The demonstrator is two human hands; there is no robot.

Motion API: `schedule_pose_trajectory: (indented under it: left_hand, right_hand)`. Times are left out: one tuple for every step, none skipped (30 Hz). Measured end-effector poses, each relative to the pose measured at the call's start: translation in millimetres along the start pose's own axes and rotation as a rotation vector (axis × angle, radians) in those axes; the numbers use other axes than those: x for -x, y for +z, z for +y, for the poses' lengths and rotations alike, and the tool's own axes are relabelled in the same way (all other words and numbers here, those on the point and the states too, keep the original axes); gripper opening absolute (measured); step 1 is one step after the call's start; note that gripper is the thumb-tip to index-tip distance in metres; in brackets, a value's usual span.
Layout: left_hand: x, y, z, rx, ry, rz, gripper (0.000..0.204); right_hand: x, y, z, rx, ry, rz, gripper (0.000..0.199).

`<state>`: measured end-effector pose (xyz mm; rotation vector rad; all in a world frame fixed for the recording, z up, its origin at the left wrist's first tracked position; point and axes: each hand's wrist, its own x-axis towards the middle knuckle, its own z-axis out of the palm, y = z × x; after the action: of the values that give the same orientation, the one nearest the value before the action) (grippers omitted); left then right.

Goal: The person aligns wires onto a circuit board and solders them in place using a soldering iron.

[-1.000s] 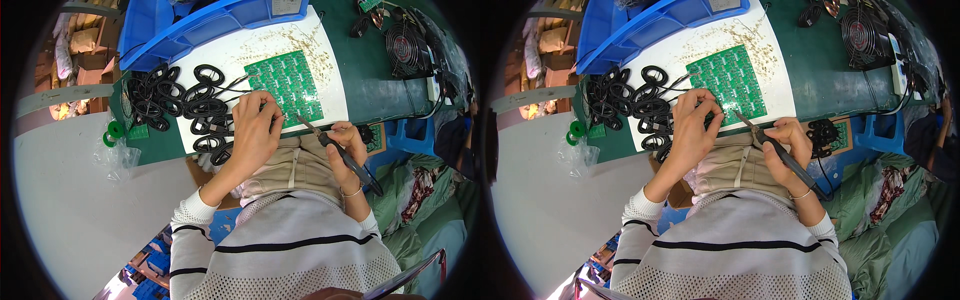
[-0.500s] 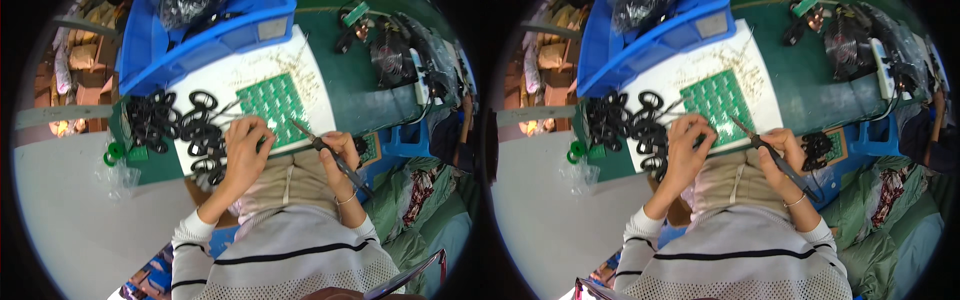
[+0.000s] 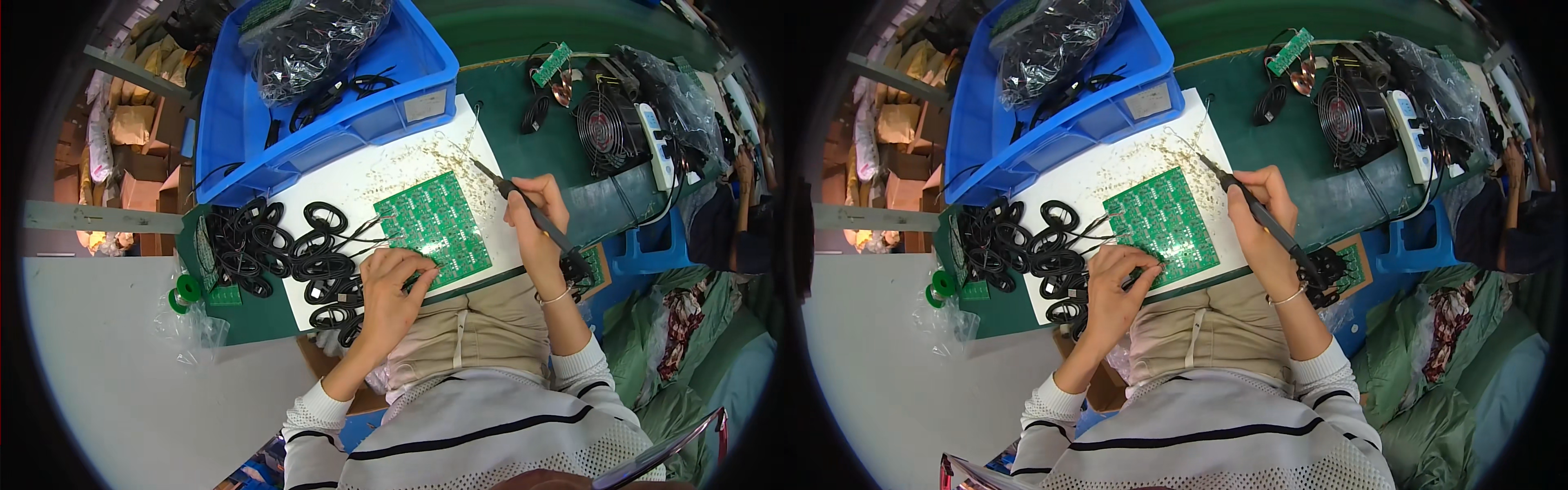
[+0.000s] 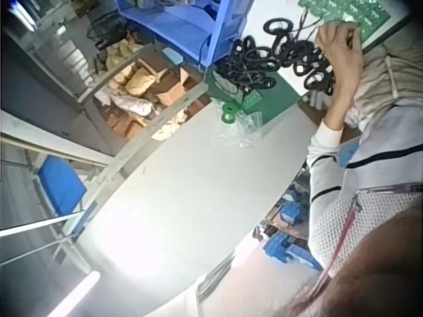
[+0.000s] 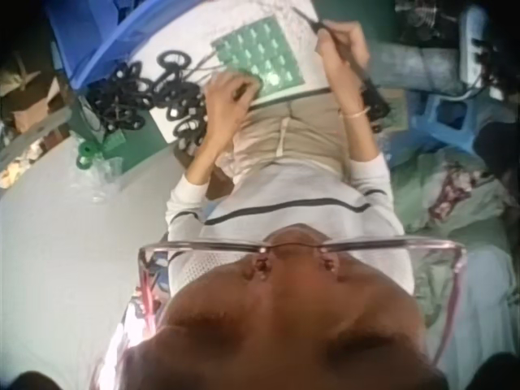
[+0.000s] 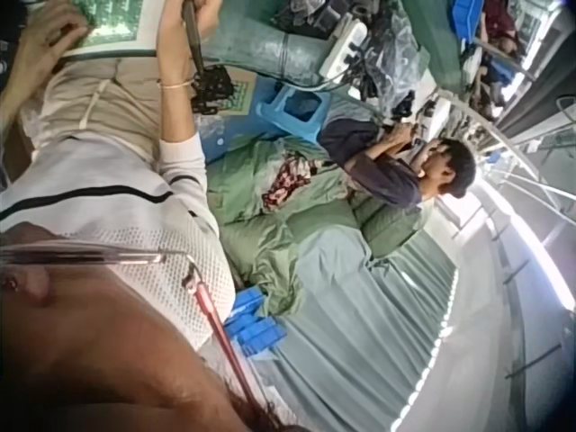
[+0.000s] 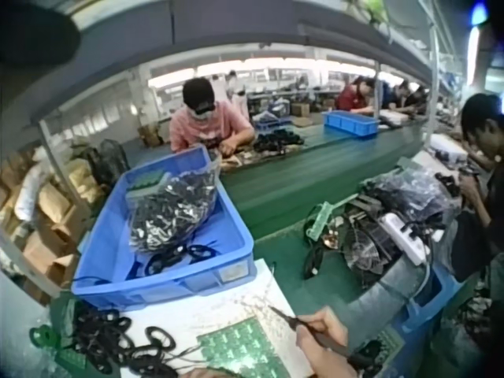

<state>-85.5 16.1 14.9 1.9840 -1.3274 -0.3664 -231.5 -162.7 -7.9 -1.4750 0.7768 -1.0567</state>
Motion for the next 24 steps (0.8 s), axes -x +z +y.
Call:
schedule_pose_trajectory:
  left_hand:
    - [-0.4, 0.2, -0.6, -0.005, -0.001, 0.001, 0.007]
    - [-0.6, 0.0, -0.8, -0.005, -0.003, 0.002, 0.007]
    - [-0.7, -0.4, -0.7, -0.003, 0.001, 0.001, 0.007]
    - [-1.0, -0.9, -0.5, -0.002, 0.007, -0.001, 0.008]
    - [-1.3, -1.0, -0.3, -0.001, 0.005, -0.002, 0.008]
    - [-1.7, -1.1, 0.0, 0.004, 0.004, -0.004, 0.008]
    - [-1.6, -1.1, 0.1, 0.008, 0.002, -0.005, 0.008]
    - [-1.5, -1.1, 0.2, 0.008, 0.001, -0.006, 0.008]
    - [-1.5, -1.2, 0.5, 0.005, -0.004, -0.008, 0.008]
    - [-1.4, -1.1, 0.6, 0.002, -0.009, -0.011, 0.007]
    - [-1.4, -1.0, 0.6, 0.002, -0.009, -0.011, 0.007]
    - [-1.4, -0.9, 0.7, 0.004, -0.009, -0.009, 0.007]
    - [-1.4, -0.7, 0.7, 0.006, -0.009, -0.007, 0.007]
    - [-1.2, -0.6, 0.7, 0.006, -0.010, -0.007, 0.007]
    - [-1.0, -0.6, 0.9, 0.006, -0.008, -0.005, 0.007]
    - [-0.6, -0.5, 0.9, 0.006, -0.005, -0.002, 0.008]
    - [-0.2, -0.3, 1.1, 0.005, -0.005, -0.002, 0.008]
    - [0.4, -0.1, 1.4, 0.002, -0.006, -0.002, 0.008]
    - [0.4, 0.1, 1.5, -0.002, -0.007, -0.002, 0.008]
    - [0.5, -0.2, 2.3, -0.002, -0.007, -0.003, 0.008]
    - [0.8, -0.7, 3.8, 0.000, -0.026, -0.013, 0.007]
    - [0.3, -1.1, 4.4, 0.002, -0.045, -0.022, 0.007]
    - [-0.1, -1.2, 3.9, 0.002, -0.049, -0.024, 0.007]
    - [-0.5, -1.5, 2.9, 0.009, -0.051, -0.037, 0.007]
  right_hand:
    - [-2.7, 0.7, 2.8, 0.000, 0.001, -0.002, 0.009]
    - [-4.7, 1.2, 5.2, 0.018, 0.006, -0.005, 0.008]
    - [-6.0, 1.6, 6.5, 0.035, 0.012, -0.008, 0.008]
    - [-6.7, 2.5, 6.4, 0.035, 0.014, -0.008, 0.008]
    - [-7.2, 3.8, 5.7, 0.025, 0.001, 0.005, 0.008]
    - [-7.6, 4.7, 4.9, 0.014, -0.012, 0.018, 0.008]
    - [-7.7, 5.2, 4.6, 0.014, -0.011, 0.018, 0.008]
    - [-7.7, 5.6, 4.3, 0.013, -0.018, 0.012, 0.008]
    - [-7.9, 5.8, 4.2, 0.011, -0.027, 0.007, 0.008]
    - [-8.2, 5.8, 4.9, 0.011, -0.025, 0.007, 0.008]
    - [-8.7, 5.6, 5.8, 0.014, -0.024, 0.003, 0.008]
    - [-9.2, 5.3, 6.4, 0.016, -0.023, 0.000, 0.008]
    - [-9.3, 4.9, 6.8, 0.016, -0.022, 0.000, 0.008]
    - [-9.4, 4.5, 7.0, 0.024, -0.021, -0.005, 0.008]
    - [-9.2, 4.2, 6.9, 0.031, -0.020, -0.010, 0.008]
    - [-8.8, 4.1, 6.9, 0.030, -0.021, -0.010, 0.008]
    - [-8.2, 4.0, 6.6, 0.028, -0.021, -0.010, 0.008]
    - [-7.2, 3.8, 6.4, 0.025, -0.021, -0.011, 0.008]
    - [-6.9, 3.7, 6.1, 0.025, -0.021, -0.011, 0.008]
    - [-6.1, 3.3, 5.9, 0.017, -0.025, -0.010, 0.008]
    - [-4.8, 2.9, 5.7, 0.009, -0.027, -0.009, 0.008]
    - [-4.3, 2.4, 4.5, 0.009, -0.025, -0.010, 0.008]
    - [-3.0, 1.6, 2.3, 0.011, -0.027, -0.012, 0.009]
    - [-1.6, 0.8, 0.4, 0.013, -0.027, -0.015, 0.009]
